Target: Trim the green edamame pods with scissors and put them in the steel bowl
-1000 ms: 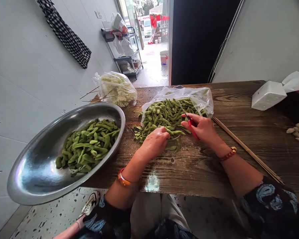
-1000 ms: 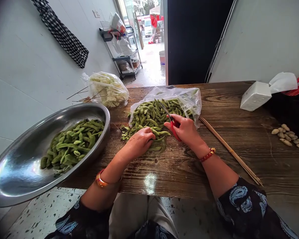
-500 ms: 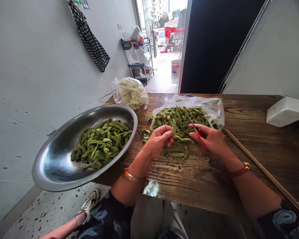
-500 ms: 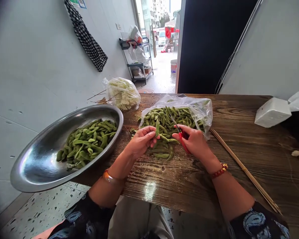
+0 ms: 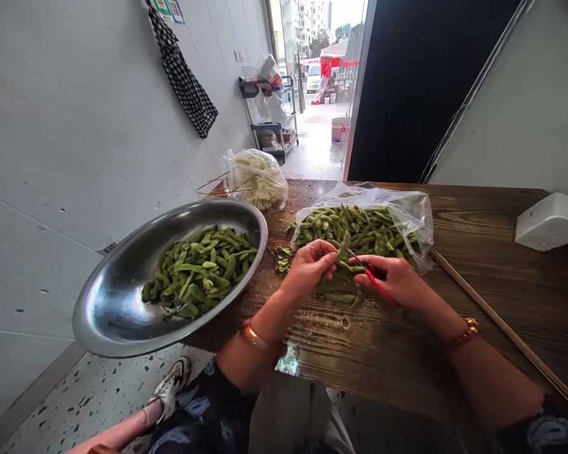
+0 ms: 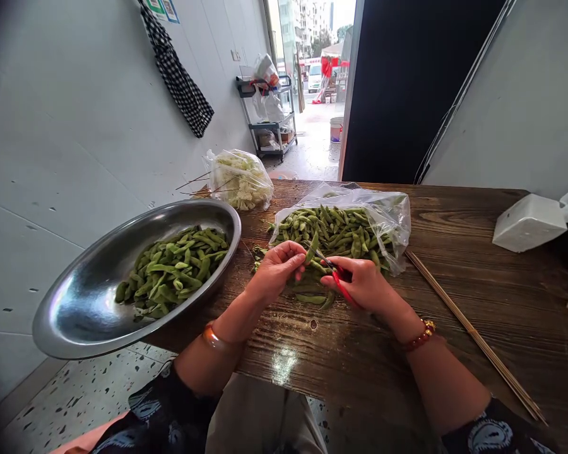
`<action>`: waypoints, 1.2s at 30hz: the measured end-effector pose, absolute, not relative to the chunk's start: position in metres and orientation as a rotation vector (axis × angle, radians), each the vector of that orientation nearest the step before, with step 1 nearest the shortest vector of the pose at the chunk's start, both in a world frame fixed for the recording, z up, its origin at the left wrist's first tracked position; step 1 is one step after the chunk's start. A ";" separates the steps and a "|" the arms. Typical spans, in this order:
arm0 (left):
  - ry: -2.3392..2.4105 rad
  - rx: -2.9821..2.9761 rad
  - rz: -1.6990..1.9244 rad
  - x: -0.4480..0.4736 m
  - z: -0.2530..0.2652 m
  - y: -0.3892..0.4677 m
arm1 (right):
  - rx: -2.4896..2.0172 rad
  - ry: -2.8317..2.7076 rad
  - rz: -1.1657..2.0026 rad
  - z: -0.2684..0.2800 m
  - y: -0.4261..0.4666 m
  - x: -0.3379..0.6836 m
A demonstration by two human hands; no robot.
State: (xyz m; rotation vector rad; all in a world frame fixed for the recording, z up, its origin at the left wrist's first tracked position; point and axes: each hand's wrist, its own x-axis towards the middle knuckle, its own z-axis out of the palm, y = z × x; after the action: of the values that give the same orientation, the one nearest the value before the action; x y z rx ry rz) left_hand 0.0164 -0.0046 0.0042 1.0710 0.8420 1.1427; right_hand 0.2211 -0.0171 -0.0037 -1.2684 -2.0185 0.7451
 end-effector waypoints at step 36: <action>0.849 1.316 1.023 0.024 0.004 -0.011 | -1.170 -2.056 0.583 -0.016 -0.017 0.215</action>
State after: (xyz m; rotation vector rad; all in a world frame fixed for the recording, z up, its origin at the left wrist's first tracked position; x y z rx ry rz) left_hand 0.0241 -0.0105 0.0040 1.3157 0.8493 1.0232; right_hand 0.2150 -0.0169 -0.0157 -1.1696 -2.0565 0.5828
